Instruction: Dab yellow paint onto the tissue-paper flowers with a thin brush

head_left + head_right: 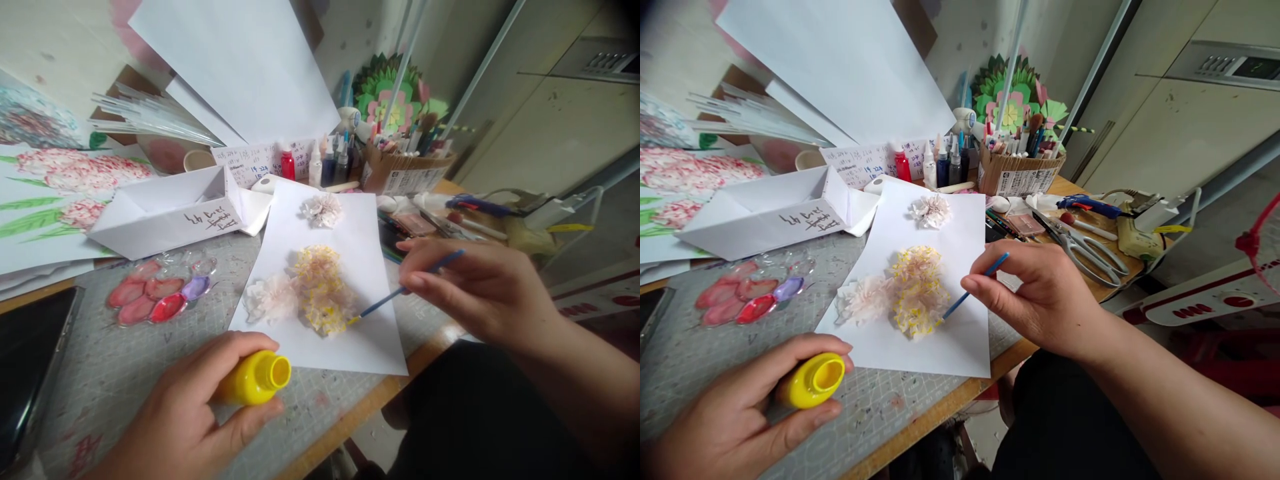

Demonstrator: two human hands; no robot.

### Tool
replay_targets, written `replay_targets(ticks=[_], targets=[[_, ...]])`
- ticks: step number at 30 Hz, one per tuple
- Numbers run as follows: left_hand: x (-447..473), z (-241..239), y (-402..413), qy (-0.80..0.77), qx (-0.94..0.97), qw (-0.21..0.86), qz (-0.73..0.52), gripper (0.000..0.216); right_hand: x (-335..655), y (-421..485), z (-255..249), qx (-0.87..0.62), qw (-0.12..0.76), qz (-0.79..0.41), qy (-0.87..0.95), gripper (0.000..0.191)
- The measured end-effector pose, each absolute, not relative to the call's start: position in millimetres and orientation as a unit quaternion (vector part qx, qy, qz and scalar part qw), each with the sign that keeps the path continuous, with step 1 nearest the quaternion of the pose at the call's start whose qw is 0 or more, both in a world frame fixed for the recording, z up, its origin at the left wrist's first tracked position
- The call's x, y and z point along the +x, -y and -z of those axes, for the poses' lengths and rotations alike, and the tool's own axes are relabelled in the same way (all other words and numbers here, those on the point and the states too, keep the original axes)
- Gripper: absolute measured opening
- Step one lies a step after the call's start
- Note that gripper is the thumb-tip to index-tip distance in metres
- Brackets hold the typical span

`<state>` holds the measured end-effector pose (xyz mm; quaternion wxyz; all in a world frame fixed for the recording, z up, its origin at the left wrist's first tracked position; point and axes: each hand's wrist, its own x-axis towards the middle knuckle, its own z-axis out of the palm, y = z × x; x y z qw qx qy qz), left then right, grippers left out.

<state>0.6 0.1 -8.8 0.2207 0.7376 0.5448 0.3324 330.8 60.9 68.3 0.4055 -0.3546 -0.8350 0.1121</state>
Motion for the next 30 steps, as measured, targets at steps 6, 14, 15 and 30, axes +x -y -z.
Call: replay_targets(ticks=[6, 14, 15, 30], targets=[[-1, 17, 0, -0.528, 0.756, 0.176, -0.344, 0.037, 329, -60, -69, -0.335, 0.389, -0.133, 0.848, 0.018], [-11, 30, 1, -0.542, 0.764, 0.159, -0.312, 0.039, 331, -63, -73, -0.339, 0.392, -0.14, 0.844, 0.014], [-11, 31, 2, -0.545, 0.762, 0.161, -0.311, 0.04, 331, -63, -73, -0.339, 0.39, -0.147, 0.843, 0.014], [5, 11, 10, -0.641, 0.65, 0.258, -0.314, 0.056, 329, -58, -74, -0.378, 0.431, -0.134, 0.808, 0.02]])
